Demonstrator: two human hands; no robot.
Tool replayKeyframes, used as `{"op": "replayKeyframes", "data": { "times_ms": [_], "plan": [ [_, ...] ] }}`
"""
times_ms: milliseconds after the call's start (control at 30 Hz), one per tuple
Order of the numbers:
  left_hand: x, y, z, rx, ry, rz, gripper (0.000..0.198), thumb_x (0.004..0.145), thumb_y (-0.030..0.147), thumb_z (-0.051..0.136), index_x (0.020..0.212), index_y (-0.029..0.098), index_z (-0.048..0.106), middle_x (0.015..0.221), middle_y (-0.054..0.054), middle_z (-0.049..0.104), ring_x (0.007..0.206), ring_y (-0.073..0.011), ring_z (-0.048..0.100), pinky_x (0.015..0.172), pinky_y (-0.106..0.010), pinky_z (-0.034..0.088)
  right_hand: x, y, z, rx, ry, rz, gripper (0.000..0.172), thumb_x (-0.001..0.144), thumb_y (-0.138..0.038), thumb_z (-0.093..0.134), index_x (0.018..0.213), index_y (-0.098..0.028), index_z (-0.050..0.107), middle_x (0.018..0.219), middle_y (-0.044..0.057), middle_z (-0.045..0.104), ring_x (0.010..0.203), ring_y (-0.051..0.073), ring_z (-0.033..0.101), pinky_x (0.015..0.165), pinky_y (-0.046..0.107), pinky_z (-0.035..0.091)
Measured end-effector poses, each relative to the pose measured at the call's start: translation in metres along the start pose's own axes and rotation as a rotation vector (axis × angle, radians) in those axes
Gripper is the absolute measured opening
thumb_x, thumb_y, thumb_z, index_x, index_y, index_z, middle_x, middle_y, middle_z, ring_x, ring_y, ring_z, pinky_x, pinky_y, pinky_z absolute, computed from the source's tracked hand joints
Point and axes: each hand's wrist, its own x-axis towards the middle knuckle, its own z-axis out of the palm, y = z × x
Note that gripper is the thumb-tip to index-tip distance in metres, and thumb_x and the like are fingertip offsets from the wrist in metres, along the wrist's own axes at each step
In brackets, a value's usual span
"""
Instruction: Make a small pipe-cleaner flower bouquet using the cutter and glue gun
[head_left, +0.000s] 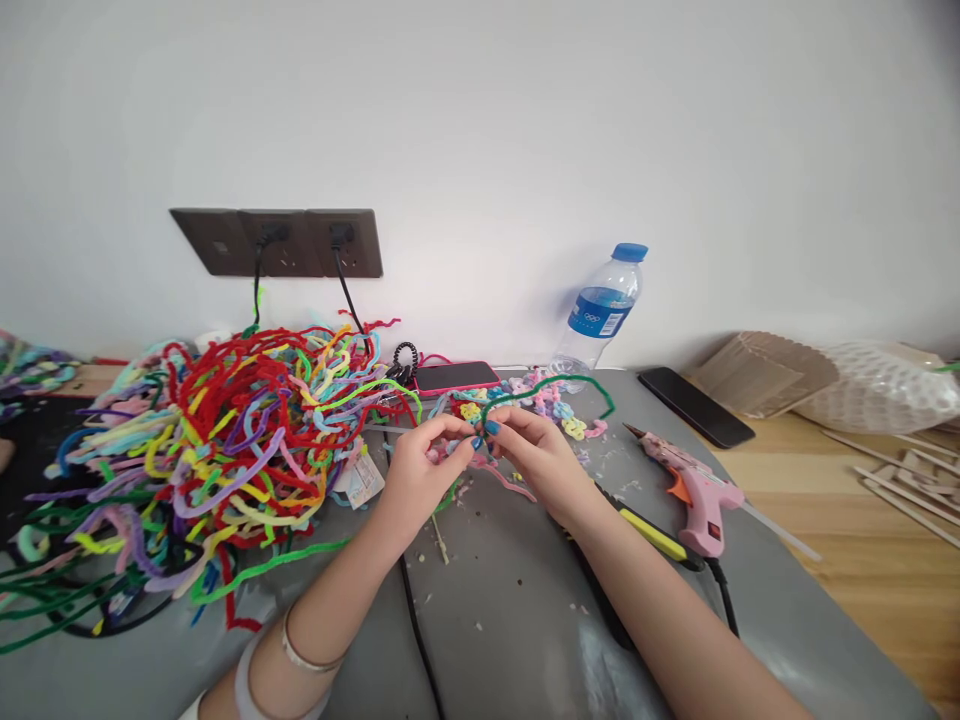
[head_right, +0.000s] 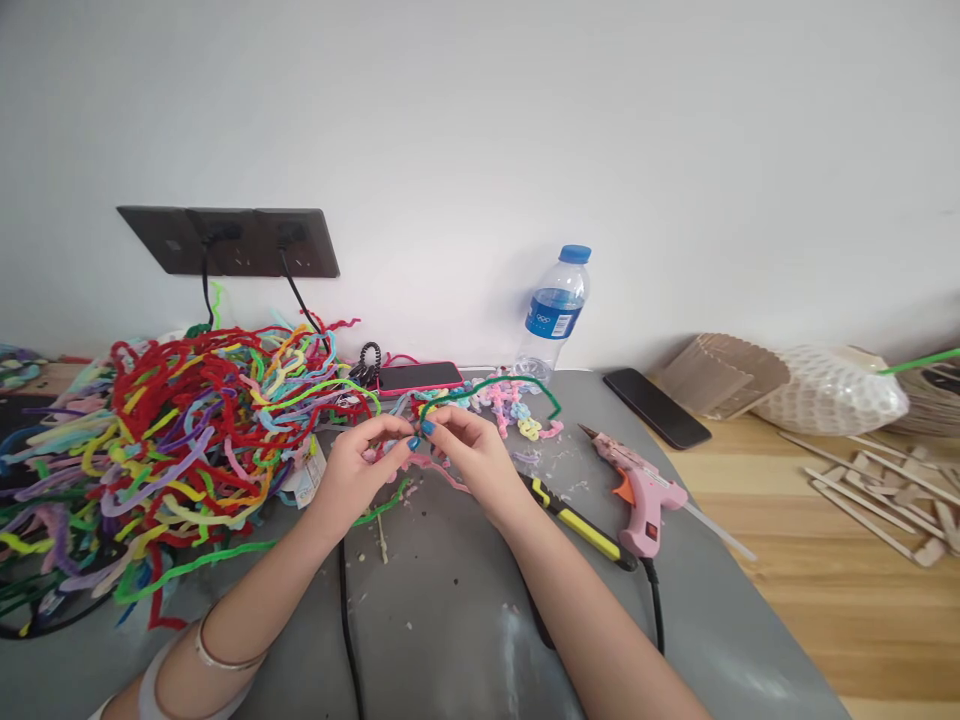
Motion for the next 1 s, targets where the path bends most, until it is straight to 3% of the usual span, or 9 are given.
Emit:
{"op": "replayKeyframes", "data": {
  "times_ms": [133, 300, 467, 733, 900, 1000],
  "plan": [
    [0.001, 0.0027, -0.0008, -0.004, -0.076, -0.048, 0.008, 0.078, 0.021, 0.06, 0.079, 0.019, 0.068, 0.082, -0.004, 0.072, 0.07, -0.0162, 0.065, 0.055, -0.023, 0.05, -0.0007, 0.0015, -0.002, 0.024, 0.006, 0.058, 0.021, 0.075, -0.041, 0.075, 0.081, -0.021, 0.07, 0.076, -0.001, 0.061, 0.064, 0.012, 0.047, 0.06, 0.026, 0.038],
    [0.0012, 0.0013, 0.0005, -0.013, -0.18, -0.077, 0.013, 0.079, 0.02, 0.057, 0.08, 0.019, 0.07, 0.079, -0.003, 0.072, 0.065, -0.0148, 0.063, 0.05, -0.022, 0.046, -0.0021, -0.0002, -0.0018, 0.023, -0.027, 0.015, 0.019, 0.076, -0.039, 0.075, 0.08, -0.021, 0.069, 0.081, 0.0, 0.064, 0.07, 0.014, 0.053, 0.064, 0.027, 0.042],
    [0.0017, 0.0015, 0.0008, -0.023, -0.13, -0.099, 0.011, 0.077, 0.023, 0.06, 0.077, 0.019, 0.07, 0.074, -0.003, 0.07, 0.057, -0.0135, 0.059, 0.05, -0.023, 0.045, -0.001, -0.0027, -0.0019, -0.049, 0.029, -0.079, 0.021, 0.074, -0.037, 0.078, 0.086, -0.022, 0.07, 0.092, 0.002, 0.068, 0.081, 0.017, 0.059, 0.072, 0.028, 0.048],
    [0.002, 0.0051, -0.0019, 0.026, -0.038, -0.046, 0.009, 0.076, 0.022, 0.06, 0.071, 0.019, 0.067, 0.072, -0.002, 0.068, 0.065, -0.0155, 0.061, 0.055, -0.023, 0.049, -0.0029, -0.0069, -0.0021, -0.104, 0.098, -0.145, 0.022, 0.075, -0.038, 0.076, 0.09, -0.023, 0.069, 0.091, 0.003, 0.071, 0.084, 0.02, 0.064, 0.076, 0.032, 0.05],
    [0.0008, 0.0052, -0.0019, 0.023, -0.067, -0.068, 0.01, 0.077, 0.022, 0.058, 0.072, 0.019, 0.066, 0.072, -0.002, 0.066, 0.058, -0.013, 0.056, 0.048, -0.021, 0.044, -0.0025, -0.0046, -0.0027, -0.15, 0.034, -0.153, 0.014, 0.079, -0.034, 0.072, 0.089, -0.024, 0.071, 0.091, 0.003, 0.071, 0.082, 0.02, 0.063, 0.073, 0.032, 0.049],
    [0.0005, 0.0058, -0.0019, 0.023, -0.048, -0.076, 0.01, 0.076, 0.024, 0.059, 0.074, 0.019, 0.067, 0.073, -0.003, 0.066, 0.06, -0.0138, 0.056, 0.048, -0.022, 0.044, -0.0021, -0.0039, -0.004, -0.186, 0.016, -0.257, 0.004, 0.081, -0.029, 0.071, 0.084, -0.025, 0.073, 0.087, 0.003, 0.069, 0.085, 0.02, 0.062, 0.078, 0.034, 0.048]
  ]
}}
